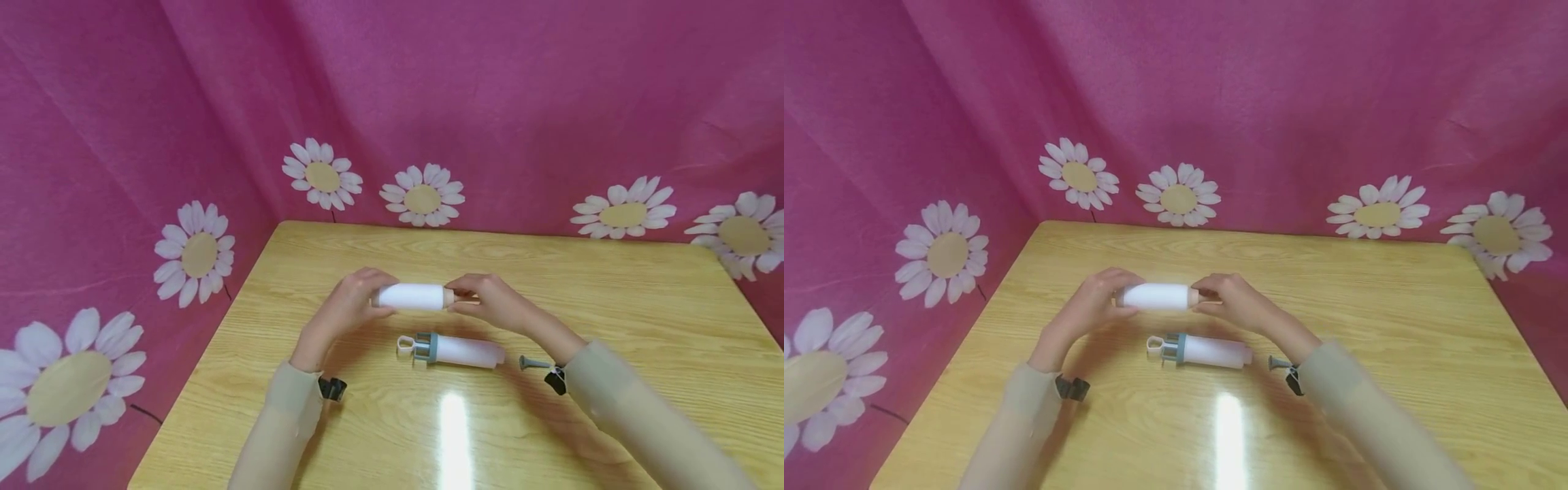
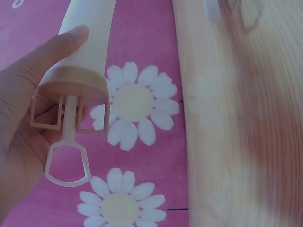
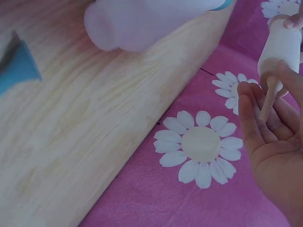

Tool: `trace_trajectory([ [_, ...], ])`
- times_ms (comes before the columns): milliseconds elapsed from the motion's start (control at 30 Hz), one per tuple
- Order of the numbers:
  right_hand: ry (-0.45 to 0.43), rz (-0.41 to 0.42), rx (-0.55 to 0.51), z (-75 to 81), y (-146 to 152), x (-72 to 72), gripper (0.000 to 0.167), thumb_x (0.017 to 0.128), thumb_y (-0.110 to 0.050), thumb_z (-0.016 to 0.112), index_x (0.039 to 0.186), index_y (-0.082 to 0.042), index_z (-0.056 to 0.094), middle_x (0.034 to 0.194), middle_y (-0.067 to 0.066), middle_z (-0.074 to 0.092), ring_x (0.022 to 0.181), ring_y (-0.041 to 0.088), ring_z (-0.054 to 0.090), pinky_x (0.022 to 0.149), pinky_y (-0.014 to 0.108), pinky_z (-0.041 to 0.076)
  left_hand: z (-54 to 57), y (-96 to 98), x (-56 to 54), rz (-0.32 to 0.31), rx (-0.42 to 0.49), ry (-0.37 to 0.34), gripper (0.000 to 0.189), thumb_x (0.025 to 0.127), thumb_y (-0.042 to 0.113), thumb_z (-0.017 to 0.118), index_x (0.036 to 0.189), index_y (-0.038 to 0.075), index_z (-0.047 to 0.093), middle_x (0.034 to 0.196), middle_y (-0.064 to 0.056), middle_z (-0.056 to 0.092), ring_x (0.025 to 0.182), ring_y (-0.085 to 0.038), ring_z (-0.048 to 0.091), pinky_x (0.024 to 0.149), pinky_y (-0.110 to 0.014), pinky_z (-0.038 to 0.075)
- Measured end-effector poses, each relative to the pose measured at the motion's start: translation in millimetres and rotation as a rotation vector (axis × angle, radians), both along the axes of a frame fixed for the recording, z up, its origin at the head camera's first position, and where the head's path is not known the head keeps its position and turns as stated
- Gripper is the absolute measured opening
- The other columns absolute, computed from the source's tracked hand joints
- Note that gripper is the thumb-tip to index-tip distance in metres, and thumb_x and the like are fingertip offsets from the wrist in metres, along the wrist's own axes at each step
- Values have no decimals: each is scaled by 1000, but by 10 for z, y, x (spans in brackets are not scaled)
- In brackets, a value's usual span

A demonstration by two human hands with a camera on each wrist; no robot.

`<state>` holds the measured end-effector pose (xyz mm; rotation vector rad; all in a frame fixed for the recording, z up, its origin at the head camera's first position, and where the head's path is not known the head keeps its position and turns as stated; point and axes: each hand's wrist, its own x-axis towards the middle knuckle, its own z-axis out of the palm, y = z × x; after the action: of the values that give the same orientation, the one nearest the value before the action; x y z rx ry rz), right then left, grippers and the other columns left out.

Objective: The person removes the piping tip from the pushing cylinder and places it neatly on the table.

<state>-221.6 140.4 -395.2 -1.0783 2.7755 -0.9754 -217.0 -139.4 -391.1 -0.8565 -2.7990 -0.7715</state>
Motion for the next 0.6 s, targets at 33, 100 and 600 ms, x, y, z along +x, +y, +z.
trace_trajectory([
  [33,-8,-9,-14,-5,20,29,35,87,-16,73,116,3,68,104,14,73,92,22,71,79,32,60,14,16,26,-3,0,0,44,78,22,83,118,11,69,117,-6,70,105,-21,65,94,-40,56],
  [100,-25,-31,-38,-18,66,90,35,87,-16,73,117,2,68,105,14,73,93,22,71,80,33,60,36,48,71,-11,-3,3,44,78,23,83,118,11,69,118,-6,70,107,-22,65,94,-40,56],
  [600,-223,-213,-287,-124,399,557,35,88,-21,73,120,-8,68,119,12,70,104,0,66,85,17,55,101,300,307,-133,18,19,45,77,24,84,117,11,69,117,-4,70,106,-19,64,91,-35,57],
])
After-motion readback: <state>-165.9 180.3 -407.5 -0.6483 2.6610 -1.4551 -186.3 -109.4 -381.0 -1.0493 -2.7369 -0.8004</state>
